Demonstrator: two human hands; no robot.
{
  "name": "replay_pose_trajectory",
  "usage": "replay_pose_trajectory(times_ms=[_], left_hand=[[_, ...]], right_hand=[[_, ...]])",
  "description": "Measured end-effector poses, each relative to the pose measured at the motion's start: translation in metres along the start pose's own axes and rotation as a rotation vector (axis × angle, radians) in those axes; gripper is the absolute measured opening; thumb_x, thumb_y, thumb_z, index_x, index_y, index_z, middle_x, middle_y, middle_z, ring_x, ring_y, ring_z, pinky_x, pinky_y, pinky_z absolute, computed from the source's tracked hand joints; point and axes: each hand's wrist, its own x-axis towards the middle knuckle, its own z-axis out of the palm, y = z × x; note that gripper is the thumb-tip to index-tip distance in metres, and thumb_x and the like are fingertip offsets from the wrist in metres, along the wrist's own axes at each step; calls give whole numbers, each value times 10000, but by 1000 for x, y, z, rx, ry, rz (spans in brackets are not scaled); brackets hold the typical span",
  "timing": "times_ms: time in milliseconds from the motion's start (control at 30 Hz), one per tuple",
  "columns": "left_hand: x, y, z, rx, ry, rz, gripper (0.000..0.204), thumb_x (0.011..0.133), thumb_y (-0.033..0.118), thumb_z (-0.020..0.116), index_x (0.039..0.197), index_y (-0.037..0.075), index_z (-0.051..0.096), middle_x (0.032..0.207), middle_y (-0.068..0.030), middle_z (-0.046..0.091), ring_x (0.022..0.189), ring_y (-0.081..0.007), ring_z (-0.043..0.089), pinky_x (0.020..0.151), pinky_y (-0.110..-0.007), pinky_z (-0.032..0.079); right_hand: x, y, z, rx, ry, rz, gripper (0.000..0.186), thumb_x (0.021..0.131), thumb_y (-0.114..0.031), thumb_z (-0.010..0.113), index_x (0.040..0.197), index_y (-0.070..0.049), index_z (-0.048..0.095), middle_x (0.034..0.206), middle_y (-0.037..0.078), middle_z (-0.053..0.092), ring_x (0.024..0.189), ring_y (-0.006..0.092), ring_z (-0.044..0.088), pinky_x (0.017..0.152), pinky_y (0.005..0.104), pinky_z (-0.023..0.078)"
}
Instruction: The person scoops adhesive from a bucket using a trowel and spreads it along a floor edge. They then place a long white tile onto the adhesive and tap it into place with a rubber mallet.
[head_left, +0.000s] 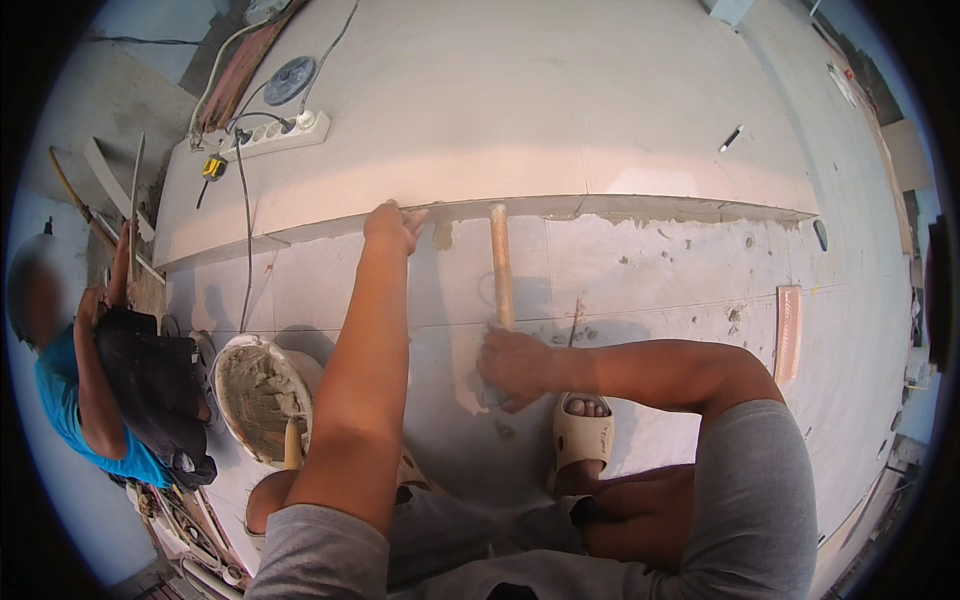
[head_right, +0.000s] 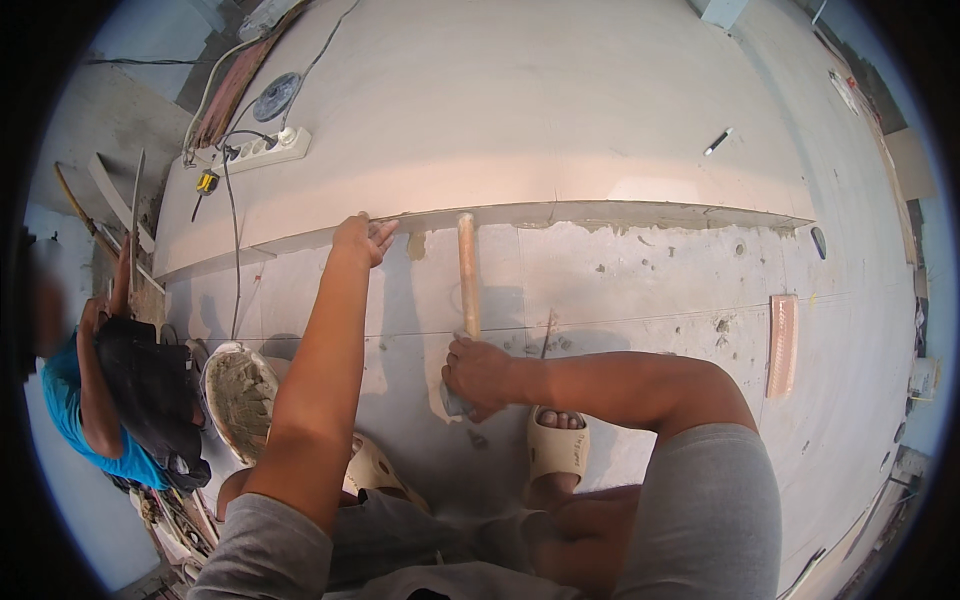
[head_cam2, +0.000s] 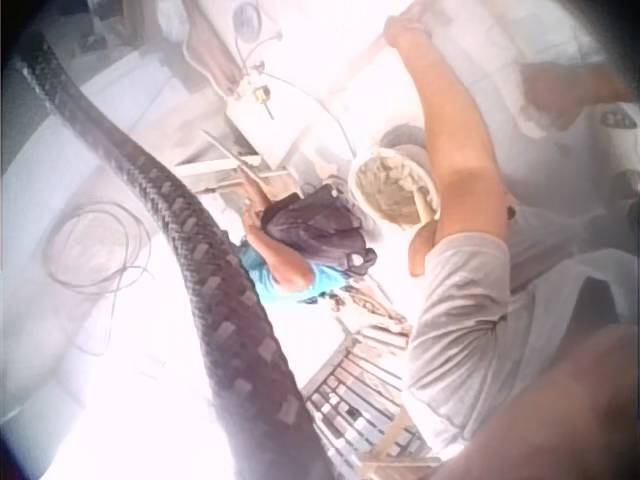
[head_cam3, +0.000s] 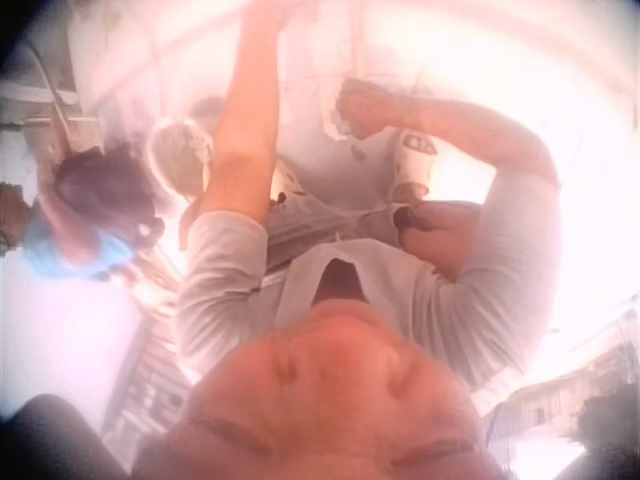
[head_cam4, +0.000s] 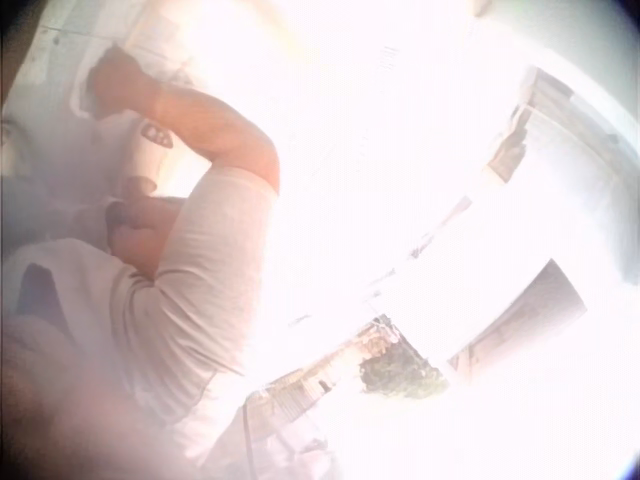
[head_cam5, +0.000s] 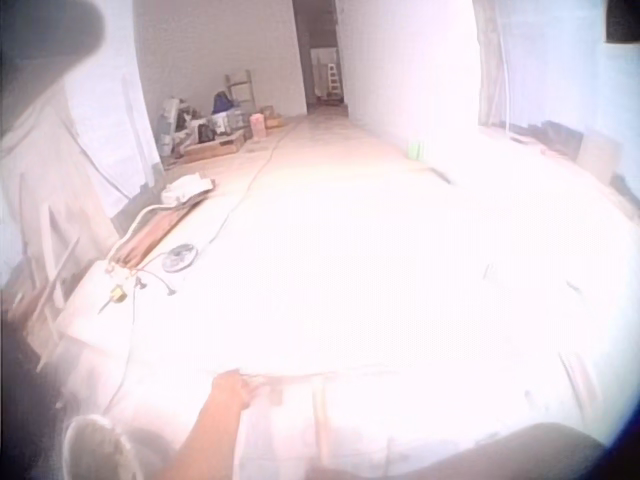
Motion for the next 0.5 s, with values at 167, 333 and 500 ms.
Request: replay_pose_trajectory(times_ms=[167,333,500], left_hand=[[9,5,-5,-15,5,15,426,1023,200,420,1372,-39,365,1374,-150,485,1046,-378,649,992,-446,476],[6,1,1,-20,29,25,397,1020,177,421,1367,-9,372,1367,-141,483,1029,-397,650,968,-457,505],[19,7,-5,-29,23,24,371,1015,170,428,1344,1,392,1391,-142,461,1000,-393,664,973,-474,494]], right_hand=[[-7,2,5,28,-29,-45,733,659,-483,753,1109,74,596,1060,175,627,1119,315,511,1124,439,284],[-15,-1,2,54,-49,-28,700,672,-492,755,1082,57,611,1072,168,625,1143,308,505,1117,415,296],[-12,4,-8,95,-68,-26,670,657,-489,772,1049,36,626,1072,164,629,1146,299,509,1099,394,316]])
